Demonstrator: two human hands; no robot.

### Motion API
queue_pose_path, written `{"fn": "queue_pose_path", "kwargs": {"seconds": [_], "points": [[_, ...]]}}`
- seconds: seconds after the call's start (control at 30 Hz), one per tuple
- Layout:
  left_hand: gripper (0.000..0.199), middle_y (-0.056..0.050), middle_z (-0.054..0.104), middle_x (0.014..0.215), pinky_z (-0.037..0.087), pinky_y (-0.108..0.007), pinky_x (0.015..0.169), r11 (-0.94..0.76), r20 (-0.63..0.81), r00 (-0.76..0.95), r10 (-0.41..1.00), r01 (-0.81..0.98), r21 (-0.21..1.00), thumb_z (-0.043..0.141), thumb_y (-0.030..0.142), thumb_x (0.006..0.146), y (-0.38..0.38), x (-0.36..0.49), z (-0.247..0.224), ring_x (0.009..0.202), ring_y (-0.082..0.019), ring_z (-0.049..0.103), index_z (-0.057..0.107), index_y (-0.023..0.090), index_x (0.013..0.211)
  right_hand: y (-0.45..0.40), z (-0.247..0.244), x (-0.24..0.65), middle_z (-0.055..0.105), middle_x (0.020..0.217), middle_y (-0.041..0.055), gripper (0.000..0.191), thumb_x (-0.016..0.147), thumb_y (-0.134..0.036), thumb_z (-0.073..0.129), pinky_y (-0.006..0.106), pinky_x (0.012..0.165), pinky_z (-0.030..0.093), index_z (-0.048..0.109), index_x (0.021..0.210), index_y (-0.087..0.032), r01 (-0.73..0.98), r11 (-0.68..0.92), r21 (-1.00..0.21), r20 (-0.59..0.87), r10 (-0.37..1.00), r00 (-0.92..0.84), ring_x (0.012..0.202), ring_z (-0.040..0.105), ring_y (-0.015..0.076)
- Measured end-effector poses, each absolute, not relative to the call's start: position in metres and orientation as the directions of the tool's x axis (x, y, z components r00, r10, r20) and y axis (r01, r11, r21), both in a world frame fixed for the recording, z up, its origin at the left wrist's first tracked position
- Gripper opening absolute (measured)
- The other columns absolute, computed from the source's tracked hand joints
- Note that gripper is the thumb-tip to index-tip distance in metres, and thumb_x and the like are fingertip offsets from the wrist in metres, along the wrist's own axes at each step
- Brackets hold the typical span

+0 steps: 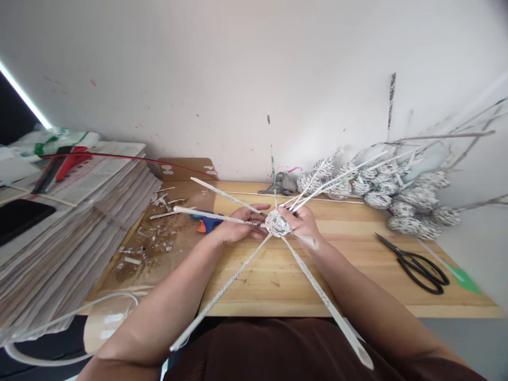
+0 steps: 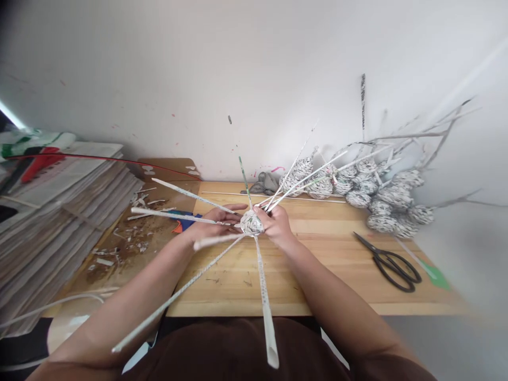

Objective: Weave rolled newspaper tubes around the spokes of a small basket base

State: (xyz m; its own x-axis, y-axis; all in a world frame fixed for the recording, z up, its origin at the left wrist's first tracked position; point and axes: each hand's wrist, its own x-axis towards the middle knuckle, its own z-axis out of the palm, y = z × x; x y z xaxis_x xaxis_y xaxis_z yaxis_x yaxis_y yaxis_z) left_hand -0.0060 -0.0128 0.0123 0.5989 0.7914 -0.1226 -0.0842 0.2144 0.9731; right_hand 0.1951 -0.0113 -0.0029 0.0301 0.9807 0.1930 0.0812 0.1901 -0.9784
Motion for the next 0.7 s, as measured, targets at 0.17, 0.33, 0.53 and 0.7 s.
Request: {"fn": "queue_pose_path", "kwargs": {"seconds": [0.17, 0.33, 0.53, 0.7], "points": [[0.051, -0.012, 0.07, 0.099, 0.052, -0.029, 0.067, 0.194, -0.069, 0.519, 0.852, -0.19, 0.962, 0.081, 0.019, 0.061, -0.007, -0.008, 0.008, 0.077, -0.018, 0.067, 0.065, 0.013, 0.109, -0.027, 0.005, 0.189, 0.069, 0.075, 0.0056, 0.028, 0.082, -0.045, 0.066, 0.03, 0.06, 0.049, 0.068, 0.084, -0.017, 0.178, 0.317, -0.931, 0.314, 0.948, -0.046, 0.065, 0.062, 0.0184], [0.044, -0.007, 0.069, 0.093, 0.048, -0.024, 0.064, 0.127, -0.008, 0.565, 0.825, -0.172, 0.977, 0.072, 0.009, 0.057, -0.012, -0.007, 0.016, 0.073, -0.015, 0.065, 0.066, 0.014, 0.101, -0.038, 0.005, 0.183, 0.068, 0.073, 0.0049, 0.024, 0.086, -0.039, 0.061, 0.028, 0.059, 0.048, 0.068, 0.083, -0.017, 0.302, 0.406, -0.863, 0.403, 0.912, -0.072, 0.062, 0.061, 0.017], [0.04, -0.006, 0.067, 0.082, 0.046, -0.024, 0.059, 0.149, -0.046, 0.494, 0.868, -0.171, 0.974, 0.066, 0.013, 0.065, -0.016, -0.003, 0.014, 0.066, -0.014, 0.062, 0.065, 0.014, 0.104, -0.042, 0.007, 0.183, 0.072, 0.085, 0.0064, 0.016, 0.087, -0.031, 0.059, 0.03, 0.07, 0.05, 0.07, 0.087, -0.019, 0.398, 0.505, -0.765, 0.5, 0.857, -0.127, 0.074, 0.066, 0.0196], [0.037, -0.005, 0.067, 0.08, 0.047, -0.025, 0.058, 0.151, -0.082, 0.508, 0.857, -0.095, 0.984, 0.069, 0.015, 0.066, -0.018, -0.003, 0.019, 0.062, -0.013, 0.059, 0.064, 0.012, 0.103, -0.041, 0.008, 0.183, 0.072, 0.082, 0.0056, 0.014, 0.086, -0.03, 0.06, 0.03, 0.071, 0.049, 0.069, 0.084, -0.019, 0.378, 0.48, -0.792, 0.458, 0.876, -0.152, 0.074, 0.067, 0.0193]]}}
